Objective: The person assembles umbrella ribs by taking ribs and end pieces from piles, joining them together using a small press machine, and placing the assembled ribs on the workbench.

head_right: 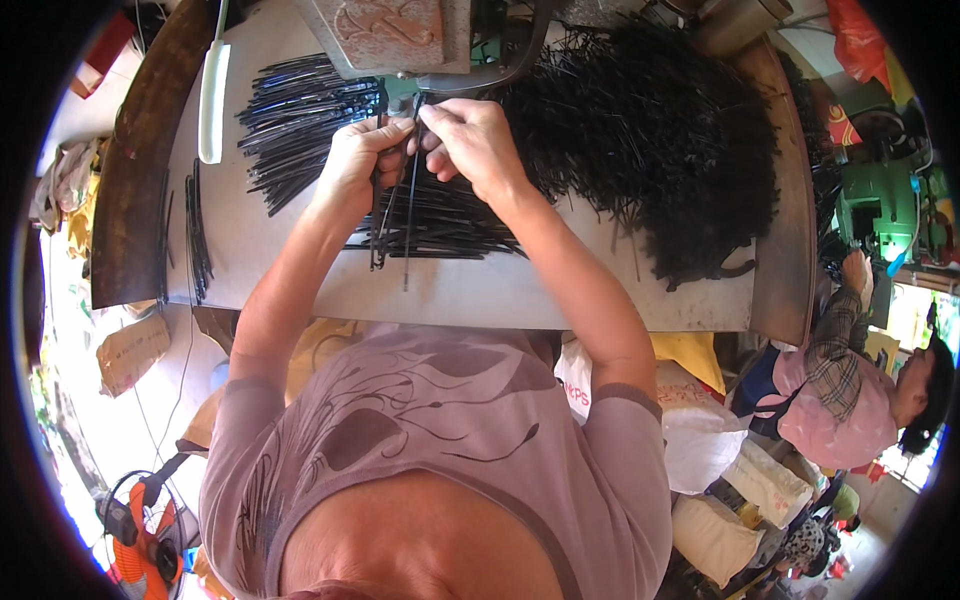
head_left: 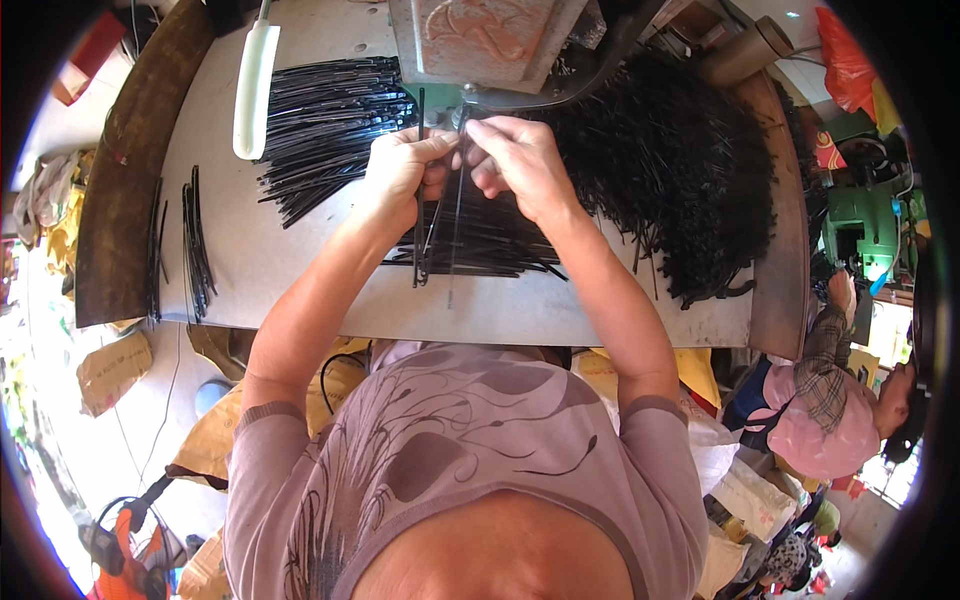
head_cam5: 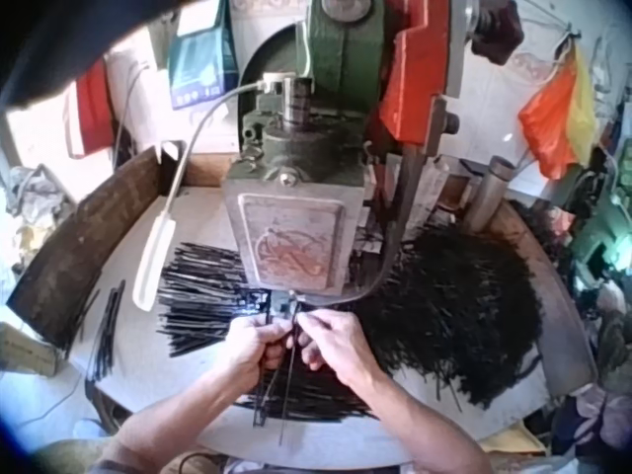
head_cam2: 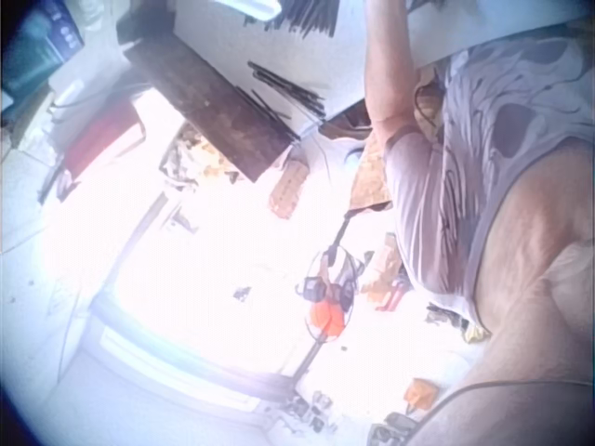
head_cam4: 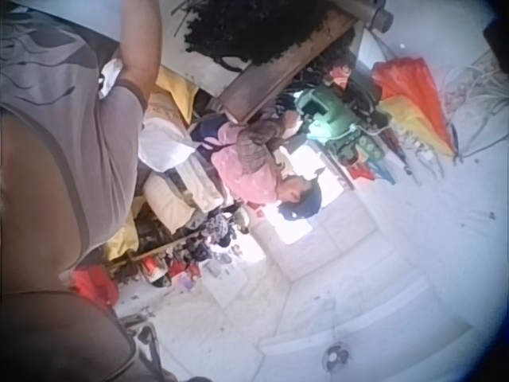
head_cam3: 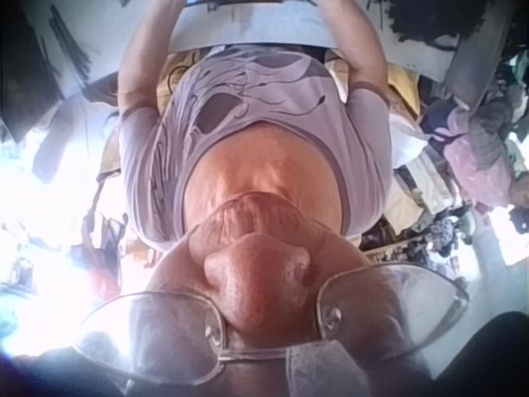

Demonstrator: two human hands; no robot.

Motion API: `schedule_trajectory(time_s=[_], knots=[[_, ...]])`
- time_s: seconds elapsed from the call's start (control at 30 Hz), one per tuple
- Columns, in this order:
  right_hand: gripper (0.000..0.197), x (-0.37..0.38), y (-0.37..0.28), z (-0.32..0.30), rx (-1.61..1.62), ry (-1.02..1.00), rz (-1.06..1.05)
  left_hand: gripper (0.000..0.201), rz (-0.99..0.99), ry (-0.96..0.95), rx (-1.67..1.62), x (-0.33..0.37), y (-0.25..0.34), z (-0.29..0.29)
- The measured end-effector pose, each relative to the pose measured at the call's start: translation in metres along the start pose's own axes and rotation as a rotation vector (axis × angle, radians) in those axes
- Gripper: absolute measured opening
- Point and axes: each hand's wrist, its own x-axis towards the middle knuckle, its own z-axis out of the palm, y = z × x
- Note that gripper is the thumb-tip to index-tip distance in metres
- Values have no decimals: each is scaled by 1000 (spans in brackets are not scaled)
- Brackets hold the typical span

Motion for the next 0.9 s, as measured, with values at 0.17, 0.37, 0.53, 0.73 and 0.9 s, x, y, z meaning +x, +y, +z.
schedule_trajectory(time_s=[0.17, 0.37, 0.53, 0.73, 0.9], knots=[[18, -10, -18, -51, -239, 171, -91, 16, -39, 17, 8, -3, 5, 1], [14, -24, -34, -89, -340, 303, -178, 12, -12, 28, 42, -8, 18, -6], [12, -29, -26, -96, -565, 258, -148, 14, 43, -84, 781, -33, 68, -69], [15, -33, -31, -68, -1333, 219, -167, 29, 571, 421, 1856, -63, 71, -116], [18, -34, -19, -59, -1555, 157, -70, 9, 889, 29, 1538, -51, 46, -61]])
